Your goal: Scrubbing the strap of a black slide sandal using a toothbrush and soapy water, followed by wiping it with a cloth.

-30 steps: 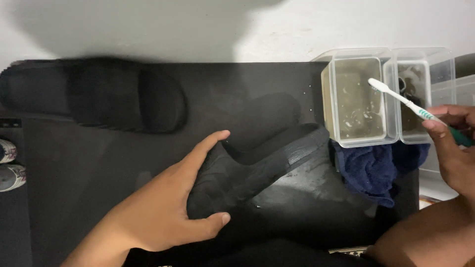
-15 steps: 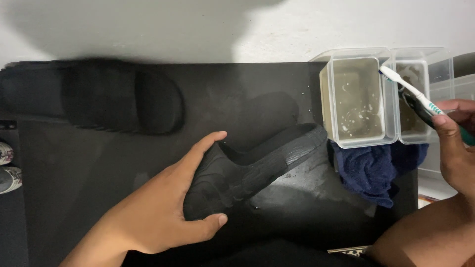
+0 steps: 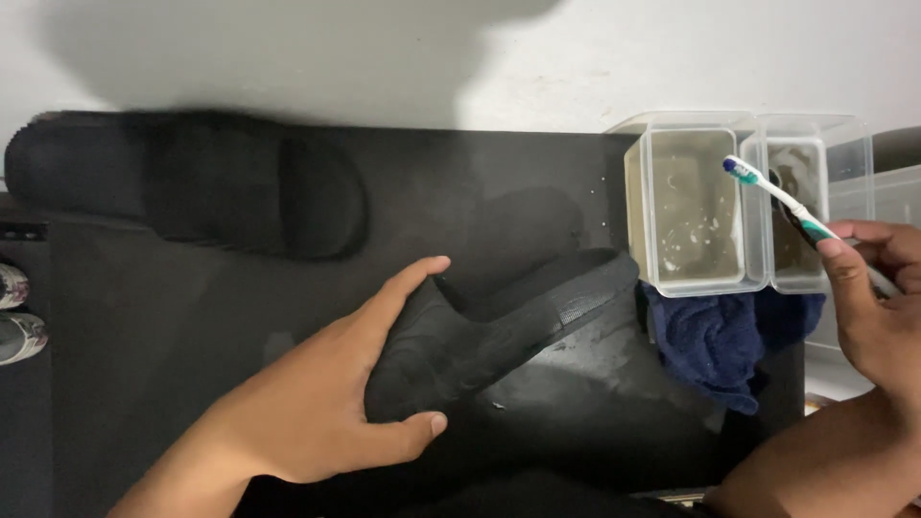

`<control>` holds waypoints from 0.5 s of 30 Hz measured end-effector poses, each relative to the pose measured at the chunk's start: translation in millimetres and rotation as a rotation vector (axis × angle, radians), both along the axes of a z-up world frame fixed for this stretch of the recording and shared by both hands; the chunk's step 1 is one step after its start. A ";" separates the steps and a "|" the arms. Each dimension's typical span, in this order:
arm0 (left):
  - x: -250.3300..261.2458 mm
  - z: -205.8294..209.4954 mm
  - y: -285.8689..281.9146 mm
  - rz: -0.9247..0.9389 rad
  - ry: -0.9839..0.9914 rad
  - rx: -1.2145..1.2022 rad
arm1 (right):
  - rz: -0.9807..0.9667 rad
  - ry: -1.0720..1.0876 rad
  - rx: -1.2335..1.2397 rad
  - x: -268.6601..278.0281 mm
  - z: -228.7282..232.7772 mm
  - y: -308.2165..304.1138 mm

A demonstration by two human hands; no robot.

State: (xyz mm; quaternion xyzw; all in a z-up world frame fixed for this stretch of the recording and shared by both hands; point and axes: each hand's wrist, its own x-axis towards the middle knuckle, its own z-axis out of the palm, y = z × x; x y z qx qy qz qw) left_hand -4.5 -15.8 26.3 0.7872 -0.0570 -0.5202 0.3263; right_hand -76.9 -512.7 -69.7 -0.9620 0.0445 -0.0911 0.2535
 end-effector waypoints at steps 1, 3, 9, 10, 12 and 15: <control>-2.0 -5.3 3.2 0.009 -0.068 -0.117 | -0.017 0.001 0.024 -0.3 0.0 0.8; -3.2 -10.3 6.3 0.017 -0.140 -0.235 | -0.034 -0.002 0.046 0.2 1.6 2.3; -2.8 -9.6 5.9 0.021 -0.111 -0.231 | -0.003 0.017 -0.017 -0.7 -3.0 -4.3; -2.9 -9.7 6.0 0.020 -0.113 -0.228 | -0.023 0.029 -0.015 -0.5 -2.4 -3.6; -4.0 -10.1 6.1 0.020 -0.117 -0.223 | -0.043 0.040 -0.011 -2.0 -4.4 -4.0; -2.8 -8.6 5.6 0.012 -0.125 -0.207 | -0.073 0.050 0.052 -0.8 -3.8 -2.5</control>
